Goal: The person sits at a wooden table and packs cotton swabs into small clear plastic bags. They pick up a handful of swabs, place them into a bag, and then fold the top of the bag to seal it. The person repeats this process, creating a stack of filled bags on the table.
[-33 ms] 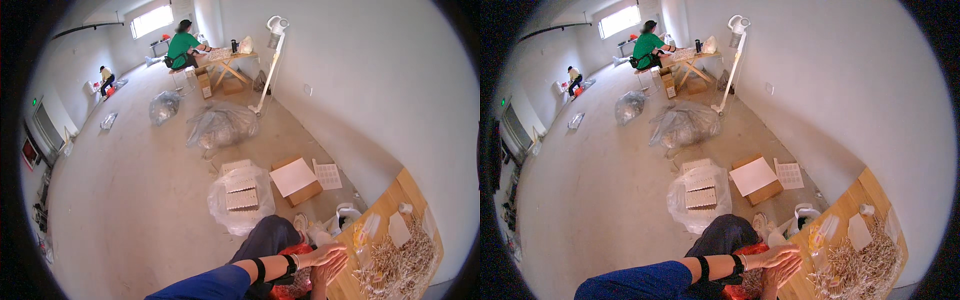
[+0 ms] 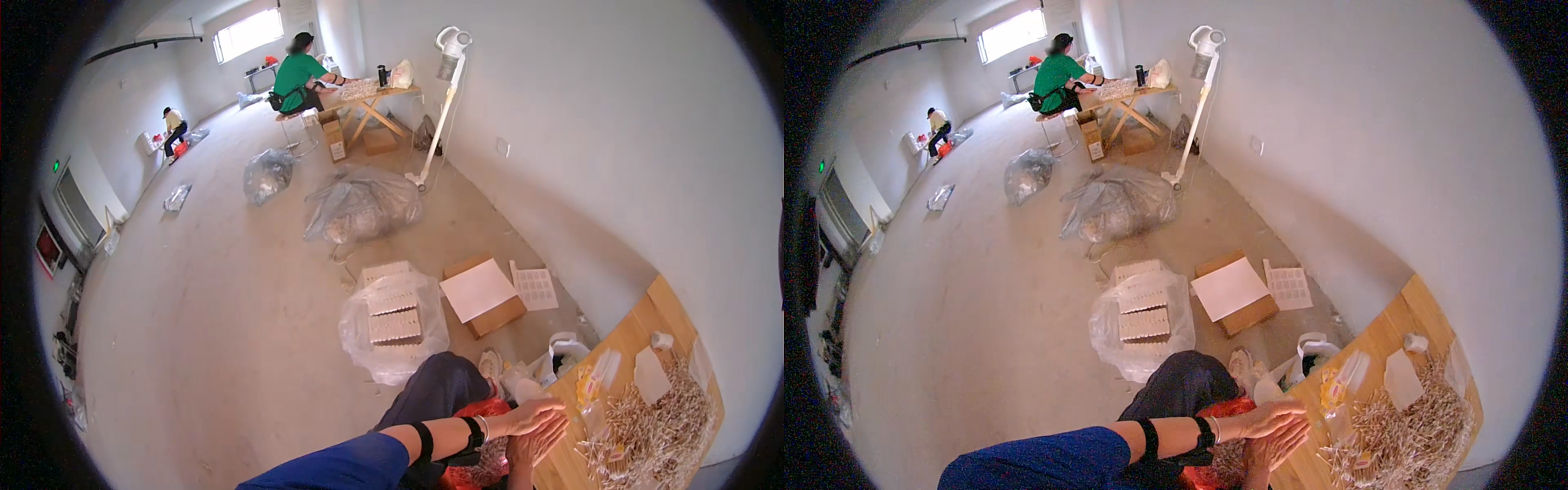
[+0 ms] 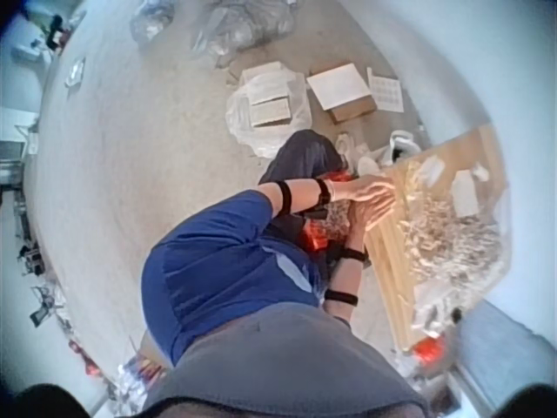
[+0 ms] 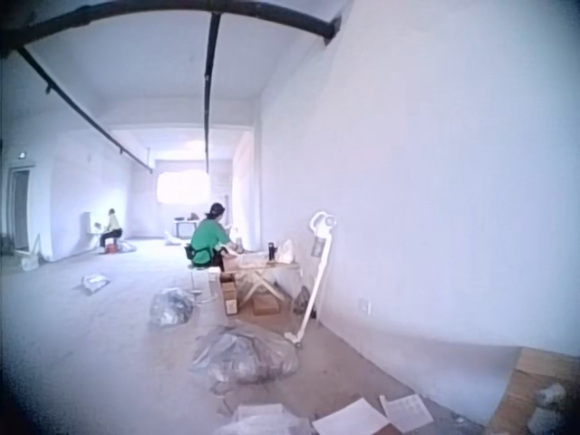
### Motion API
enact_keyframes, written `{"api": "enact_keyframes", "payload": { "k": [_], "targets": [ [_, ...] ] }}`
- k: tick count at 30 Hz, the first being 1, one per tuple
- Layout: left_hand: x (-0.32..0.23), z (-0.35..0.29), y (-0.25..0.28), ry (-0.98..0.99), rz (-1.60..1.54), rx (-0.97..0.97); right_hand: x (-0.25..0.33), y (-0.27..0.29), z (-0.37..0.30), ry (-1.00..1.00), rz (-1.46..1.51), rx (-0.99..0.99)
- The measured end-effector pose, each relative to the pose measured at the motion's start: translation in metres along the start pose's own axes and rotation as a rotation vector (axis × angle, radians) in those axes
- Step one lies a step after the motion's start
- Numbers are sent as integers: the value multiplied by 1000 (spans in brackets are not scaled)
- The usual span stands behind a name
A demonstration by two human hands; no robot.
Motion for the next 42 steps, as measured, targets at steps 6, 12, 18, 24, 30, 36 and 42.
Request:
{"api": "enact_keyframes", "payload": {
  "k": [6,12,18,24,30,36,42],
  "targets": [
    [-7,2,0,-131,42,-36,1,-6,3,14,-119,-187],
    [-17,4,4,-73,35,-50,-4,-13,4,22,-109,-127],
    [-8,-1,6,-123,33,-150,-8,-28,-1,82,-5,-92],
    [-28,-2,10,106,-5,-7,-4,-18,1,-8,105,155],
    [-24,-2,6,32,-21,-89,-3,-10,0,54,-168,-264],
    [0,-2,7,-106,62,-145,2,-4,0,26,14,1],
    [-9,1,9,-79,26,-86,-2,-7,-3,67,-141,-243]
  ]
}}
Point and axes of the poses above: each hand's wrist, its own z-axis towards the middle knuckle, its own y-axis out of the back of the hand, x = y × z, the point moved 8 cm from there along z, towards the middle knuckle, and after that the axes turned 3 degrees about -z, right-handed, at the moved point
